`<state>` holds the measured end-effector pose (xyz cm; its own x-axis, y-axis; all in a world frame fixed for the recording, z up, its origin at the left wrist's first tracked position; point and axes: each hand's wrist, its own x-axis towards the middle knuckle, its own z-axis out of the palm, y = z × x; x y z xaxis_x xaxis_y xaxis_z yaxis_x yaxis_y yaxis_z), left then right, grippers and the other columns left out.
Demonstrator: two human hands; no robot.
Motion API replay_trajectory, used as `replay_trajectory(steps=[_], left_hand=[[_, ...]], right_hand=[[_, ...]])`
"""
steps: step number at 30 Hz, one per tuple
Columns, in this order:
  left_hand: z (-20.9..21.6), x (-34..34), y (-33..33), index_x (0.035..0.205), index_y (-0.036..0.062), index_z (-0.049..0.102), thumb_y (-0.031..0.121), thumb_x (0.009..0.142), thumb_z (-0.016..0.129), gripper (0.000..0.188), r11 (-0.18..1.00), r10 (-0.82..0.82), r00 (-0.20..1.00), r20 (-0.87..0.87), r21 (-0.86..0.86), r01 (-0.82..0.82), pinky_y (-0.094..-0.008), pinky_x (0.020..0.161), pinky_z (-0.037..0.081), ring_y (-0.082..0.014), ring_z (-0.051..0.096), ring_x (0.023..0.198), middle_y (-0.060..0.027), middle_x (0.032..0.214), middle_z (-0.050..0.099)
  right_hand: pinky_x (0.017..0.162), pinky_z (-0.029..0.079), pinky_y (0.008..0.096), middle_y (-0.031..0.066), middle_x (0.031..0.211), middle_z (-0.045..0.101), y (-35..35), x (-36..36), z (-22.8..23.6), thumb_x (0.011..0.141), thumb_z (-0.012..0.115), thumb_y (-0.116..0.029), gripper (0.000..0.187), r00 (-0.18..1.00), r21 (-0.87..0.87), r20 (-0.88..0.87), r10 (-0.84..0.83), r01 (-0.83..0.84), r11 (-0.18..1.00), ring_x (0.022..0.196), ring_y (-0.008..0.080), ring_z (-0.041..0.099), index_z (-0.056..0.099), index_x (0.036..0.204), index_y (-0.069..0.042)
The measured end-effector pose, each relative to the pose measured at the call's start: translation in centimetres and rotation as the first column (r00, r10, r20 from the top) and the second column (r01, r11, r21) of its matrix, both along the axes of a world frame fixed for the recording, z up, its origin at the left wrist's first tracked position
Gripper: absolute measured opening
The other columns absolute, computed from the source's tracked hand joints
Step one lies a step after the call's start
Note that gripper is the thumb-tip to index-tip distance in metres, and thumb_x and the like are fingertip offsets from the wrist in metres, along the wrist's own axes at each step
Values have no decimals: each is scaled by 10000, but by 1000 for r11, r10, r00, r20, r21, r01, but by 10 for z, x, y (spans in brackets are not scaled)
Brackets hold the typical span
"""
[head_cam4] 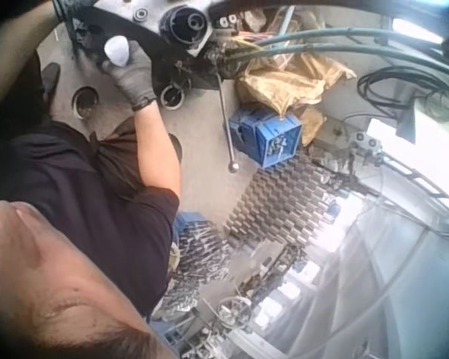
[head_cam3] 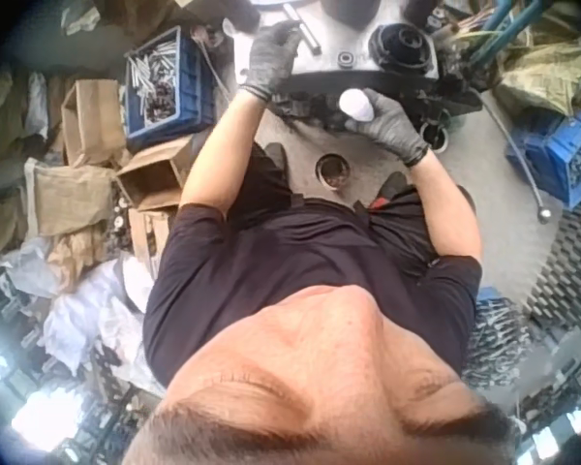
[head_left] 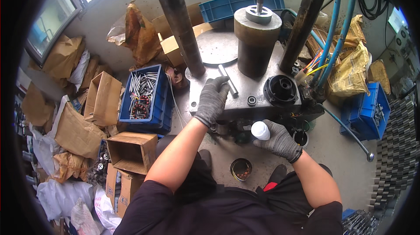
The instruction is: The person assembles metal pins and bearings into cylindrical housings using a hydraulic press machine, then secures the components with a hammer.
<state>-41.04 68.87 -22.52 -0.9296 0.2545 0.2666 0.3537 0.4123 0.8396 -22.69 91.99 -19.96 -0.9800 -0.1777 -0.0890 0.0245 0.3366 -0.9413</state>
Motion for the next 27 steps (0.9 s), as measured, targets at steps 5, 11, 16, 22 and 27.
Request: replay_trajectory(steps=[5,11,16,22,27], left_hand=[[-15,-39,-43,1296,11,670,181,946,703,390,938,67,997,-45,-337,-78,-401,914,562,-311,724,986,-215,1064,731],[-5,-20,-39,1325,60,658,167,939,708,404,917,189,970,-155,-326,-231,-439,1016,528,-368,665,1159,-212,1340,626],[-14,-7,-39,1356,69,625,172,959,694,416,961,207,945,-254,-128,-245,-429,979,548,-350,672,1084,-213,1231,624],[22,86,-11,1418,101,570,490,1031,588,549,941,-337,930,147,70,330,-422,947,558,-300,696,1049,-202,1204,675],[51,113,-36,1295,86,625,387,908,756,507,898,-436,831,346,104,427,-365,799,608,-182,720,882,-128,1010,736]], right_hand=[[941,551,376,126,1100,728,3,-3,-6,779,879,-181,491,999,63,10,41,-42,997,1022,225,692,669,1206,-59],[922,554,381,143,1086,730,-4,-2,11,787,869,-174,503,1000,177,-6,22,-21,984,1006,241,705,645,1218,-47],[938,559,376,144,1107,736,-14,-5,3,790,859,-129,505,1000,110,-5,-16,16,994,1019,217,706,630,1231,-34],[948,560,363,123,1109,737,-32,-2,8,801,856,-90,508,999,142,-26,-42,45,989,1025,188,696,646,1261,-42],[950,561,354,108,1153,725,-62,2,12,805,860,-85,523,998,7,-64,-27,27,1000,1056,183,684,657,1283,-16]])
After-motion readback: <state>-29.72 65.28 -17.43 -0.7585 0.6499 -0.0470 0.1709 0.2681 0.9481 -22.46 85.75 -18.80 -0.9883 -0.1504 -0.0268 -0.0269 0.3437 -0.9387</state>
